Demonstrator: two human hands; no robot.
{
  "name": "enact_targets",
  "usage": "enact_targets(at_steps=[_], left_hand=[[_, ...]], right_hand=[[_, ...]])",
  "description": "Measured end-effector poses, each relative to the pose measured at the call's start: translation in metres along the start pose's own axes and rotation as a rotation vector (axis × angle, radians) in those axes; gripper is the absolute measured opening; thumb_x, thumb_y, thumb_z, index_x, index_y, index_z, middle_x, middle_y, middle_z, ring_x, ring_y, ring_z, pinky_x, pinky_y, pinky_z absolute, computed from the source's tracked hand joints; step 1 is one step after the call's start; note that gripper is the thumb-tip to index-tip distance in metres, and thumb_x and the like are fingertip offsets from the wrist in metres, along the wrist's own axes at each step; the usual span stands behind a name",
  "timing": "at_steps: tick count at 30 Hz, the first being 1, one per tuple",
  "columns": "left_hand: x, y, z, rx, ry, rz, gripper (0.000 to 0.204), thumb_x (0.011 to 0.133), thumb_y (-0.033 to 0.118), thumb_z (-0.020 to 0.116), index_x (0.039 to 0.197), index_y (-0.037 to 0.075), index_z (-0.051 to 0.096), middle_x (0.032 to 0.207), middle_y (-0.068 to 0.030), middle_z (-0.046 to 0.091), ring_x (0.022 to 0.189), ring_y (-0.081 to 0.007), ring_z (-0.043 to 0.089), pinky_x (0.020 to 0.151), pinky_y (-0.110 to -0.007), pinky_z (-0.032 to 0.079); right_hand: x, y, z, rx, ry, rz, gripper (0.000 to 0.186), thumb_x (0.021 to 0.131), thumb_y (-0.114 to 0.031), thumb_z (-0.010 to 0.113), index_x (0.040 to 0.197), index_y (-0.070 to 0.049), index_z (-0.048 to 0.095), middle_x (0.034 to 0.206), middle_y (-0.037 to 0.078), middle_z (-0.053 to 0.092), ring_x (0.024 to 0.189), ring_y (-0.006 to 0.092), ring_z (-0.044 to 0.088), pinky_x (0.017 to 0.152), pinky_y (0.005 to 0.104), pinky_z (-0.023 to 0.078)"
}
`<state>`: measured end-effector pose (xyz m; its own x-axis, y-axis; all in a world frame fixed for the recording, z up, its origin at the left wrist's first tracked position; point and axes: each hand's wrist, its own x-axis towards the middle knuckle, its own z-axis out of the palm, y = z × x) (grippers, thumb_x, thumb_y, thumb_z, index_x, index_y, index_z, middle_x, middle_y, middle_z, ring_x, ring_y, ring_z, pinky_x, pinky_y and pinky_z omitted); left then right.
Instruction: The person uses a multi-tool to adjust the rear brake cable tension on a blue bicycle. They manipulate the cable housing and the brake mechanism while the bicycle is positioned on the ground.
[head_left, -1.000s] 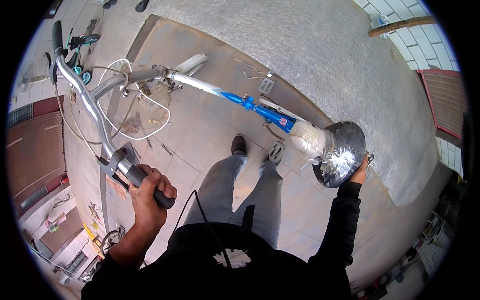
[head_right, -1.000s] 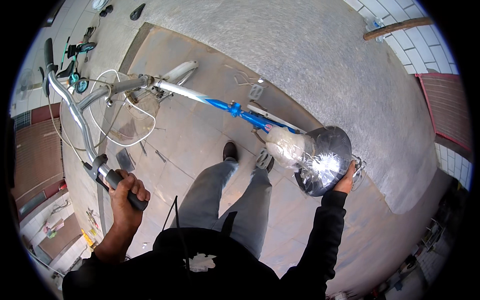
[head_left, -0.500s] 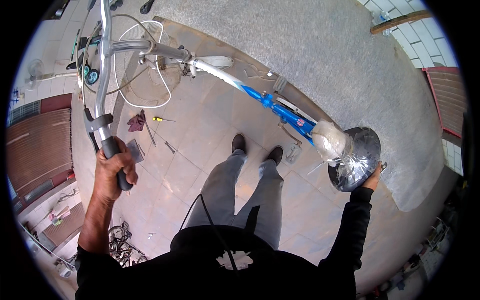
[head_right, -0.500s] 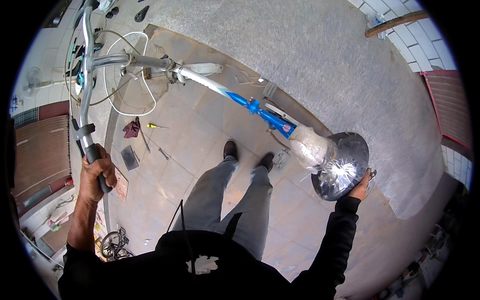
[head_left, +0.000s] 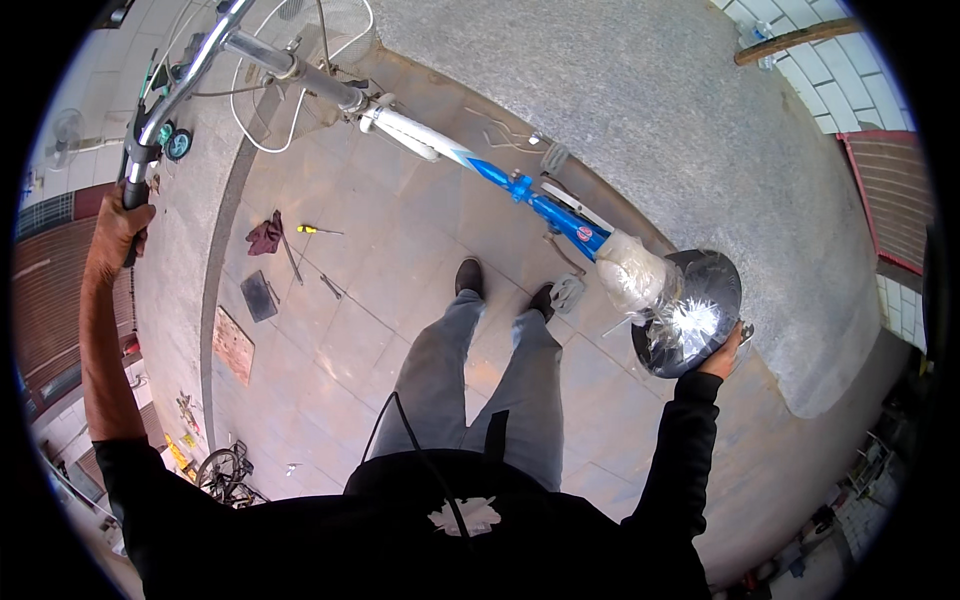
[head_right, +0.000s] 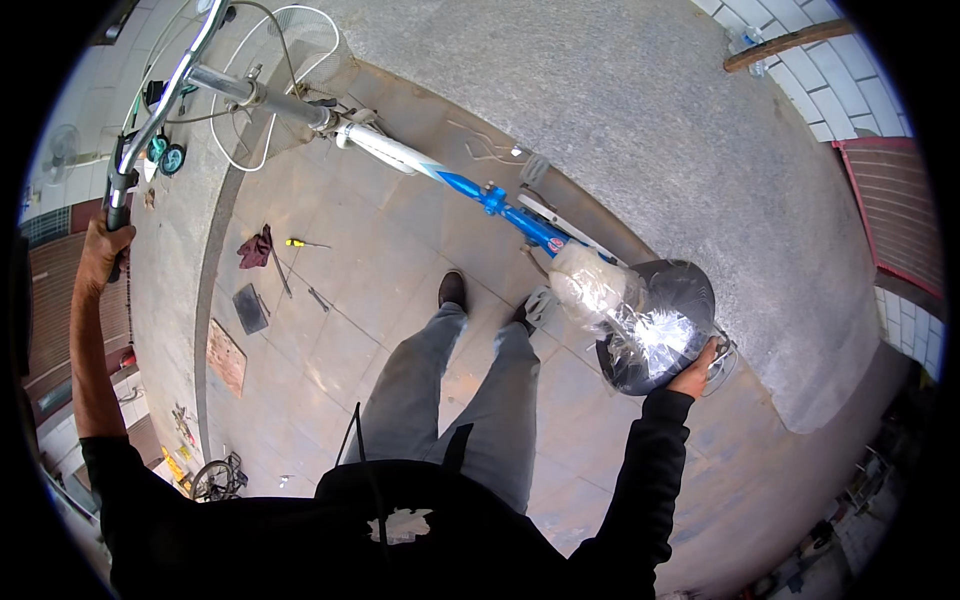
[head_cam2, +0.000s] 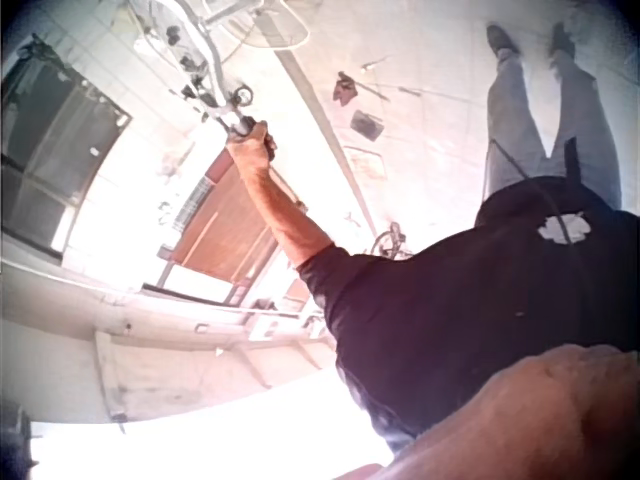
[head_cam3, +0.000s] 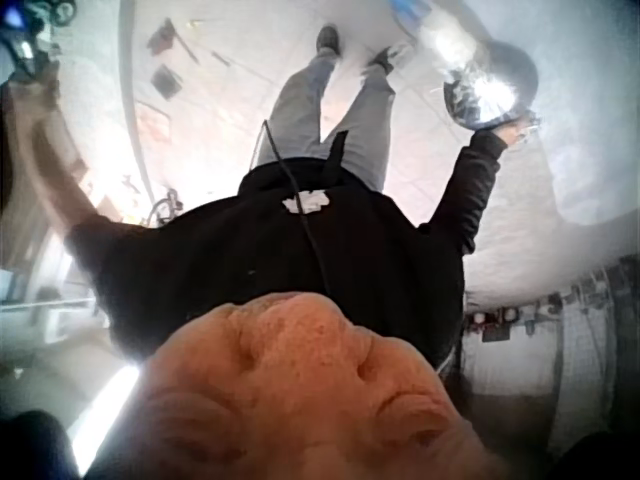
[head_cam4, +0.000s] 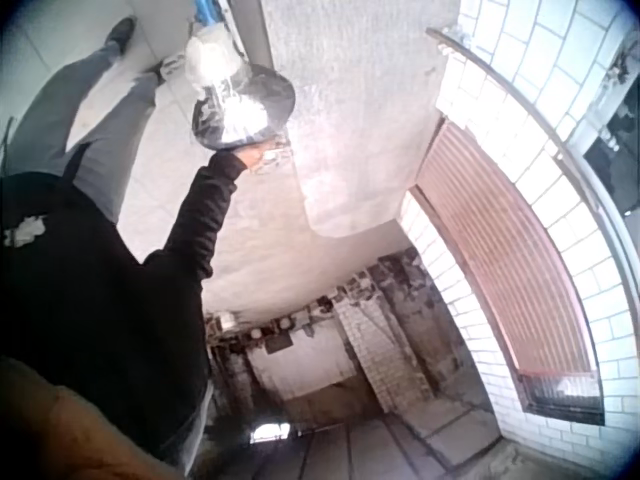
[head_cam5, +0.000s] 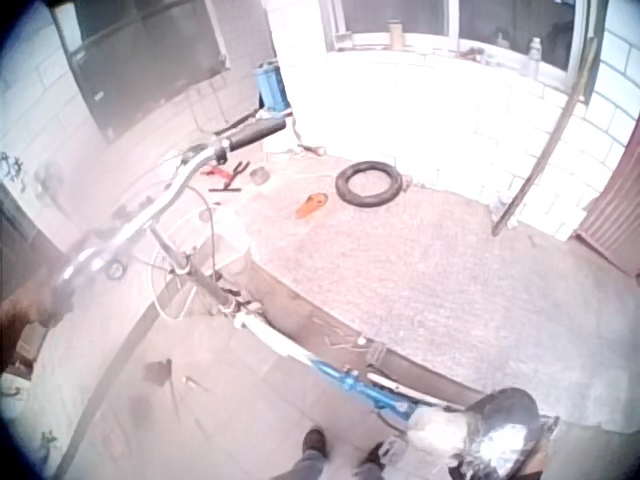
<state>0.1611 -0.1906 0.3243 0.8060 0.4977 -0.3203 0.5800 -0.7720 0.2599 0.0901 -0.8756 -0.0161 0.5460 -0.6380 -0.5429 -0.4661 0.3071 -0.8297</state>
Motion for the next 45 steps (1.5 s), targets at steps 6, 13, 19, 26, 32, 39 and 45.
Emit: enact_targets(at_steps=[6, 13, 19, 26, 32, 39, 45], left_hand=[[0.067, -0.017, -0.029, 0.2, 0.098, 0.092, 0.043, 0.074, 0.005, 0.057, 0.116, -0.005, 0.051, 0.059, 0.0032, 0.043, 0.046, -0.006, 0.039, 0.041, -0.022, 0.034], [0.113, -0.01, -0.047, 0.422, 0.228, 0.368, 0.048, 0.077, 0.002, 0.054, 0.124, -0.002, 0.048, 0.06, 0.0015, 0.043, 0.046, -0.0069, 0.039, 0.04, -0.023, 0.035], [0.143, 0.015, -0.054, 0.673, 0.323, 0.45, 0.048, 0.079, 0.005, 0.055, 0.126, -0.005, 0.047, 0.065, -0.0035, 0.037, 0.056, -0.0125, 0.037, 0.053, -0.029, 0.036], [0.178, 0.038, -0.054, 0.759, 0.47, 0.666, 0.049, 0.077, 0.011, 0.056, 0.125, 0.001, 0.05, 0.068, -0.0148, 0.05, 0.063, -0.0183, 0.051, 0.066, -0.032, 0.044], [0.17, 0.033, -0.048, 0.746, 0.414, 0.54, 0.048, 0.076, 0.011, 0.056, 0.123, 0.002, 0.052, 0.072, -0.0162, 0.055, 0.063, -0.0204, 0.053, 0.067, -0.033, 0.046], [0.142, 0.022, -0.031, 0.708, 0.426, 0.481, 0.042, 0.08, 0.013, 0.057, 0.12, 0.004, 0.054, 0.064, -0.0167, 0.051, 0.055, -0.0214, 0.05, 0.059, -0.037, 0.044], [0.078, -0.017, -0.014, 0.678, 0.488, 0.245, 0.046, 0.075, 0.015, 0.061, 0.12, 0.004, 0.055, 0.071, -0.0191, 0.06, 0.064, -0.0278, 0.062, 0.062, -0.039, 0.047]], right_hand=[[0.008, 0.022, -0.017, -0.083, 0.005, -0.162, 0.052, 0.096, -0.036, 0.034, 0.13, 0.003, 0.042, 0.127, 0.012, 0.048, 0.11, 0.0213, 0.051, 0.094, 0.0299, 0.04], [-0.014, 0.0, 0.005, 0.006, 0.072, -0.031, 0.051, 0.094, -0.04, 0.038, 0.126, 0.0, 0.047, 0.123, 0.011, 0.051, 0.105, 0.0198, 0.054, 0.091, 0.029, 0.041], [0.003, 0.005, -0.007, 0.196, -0.048, 0.102, 0.054, 0.089, -0.043, 0.049, 0.118, 0.002, 0.052, 0.113, 0.009, 0.058, 0.097, 0.02, 0.058, 0.086, 0.03, 0.044], [0.038, 0.017, -0.015, 0.231, -0.034, 0.017, 0.05, 0.089, -0.041, 0.049, 0.11, 0.003, 0.058, 0.104, 0.011, 0.062, 0.089, 0.0206, 0.061, 0.081, 0.03, 0.047], [0.038, 0.022, -0.011, 0.204, 0.026, -0.045, 0.047, 0.09, -0.037, 0.048, 0.111, 0.004, 0.057, 0.108, 0.011, 0.061, 0.092, 0.0203, 0.06, 0.083, 0.0288, 0.046], [0.031, 0.032, -0.027, -0.017, 0.094, -0.15, 0.049, 0.093, -0.039, 0.041, 0.119, 0.0, 0.054, 0.115, 0.009, 0.058, 0.099, 0.0188, 0.057, 0.088, 0.0287, 0.043], [0.01, 0.017, -0.007, 0.123, 0.114, -0.011, 0.05, 0.092, -0.039, 0.044, 0.117, 0.003, 0.055, 0.11, 0.01, 0.06, 0.096, 0.0184, 0.057, 0.086, 0.0277, 0.044]])
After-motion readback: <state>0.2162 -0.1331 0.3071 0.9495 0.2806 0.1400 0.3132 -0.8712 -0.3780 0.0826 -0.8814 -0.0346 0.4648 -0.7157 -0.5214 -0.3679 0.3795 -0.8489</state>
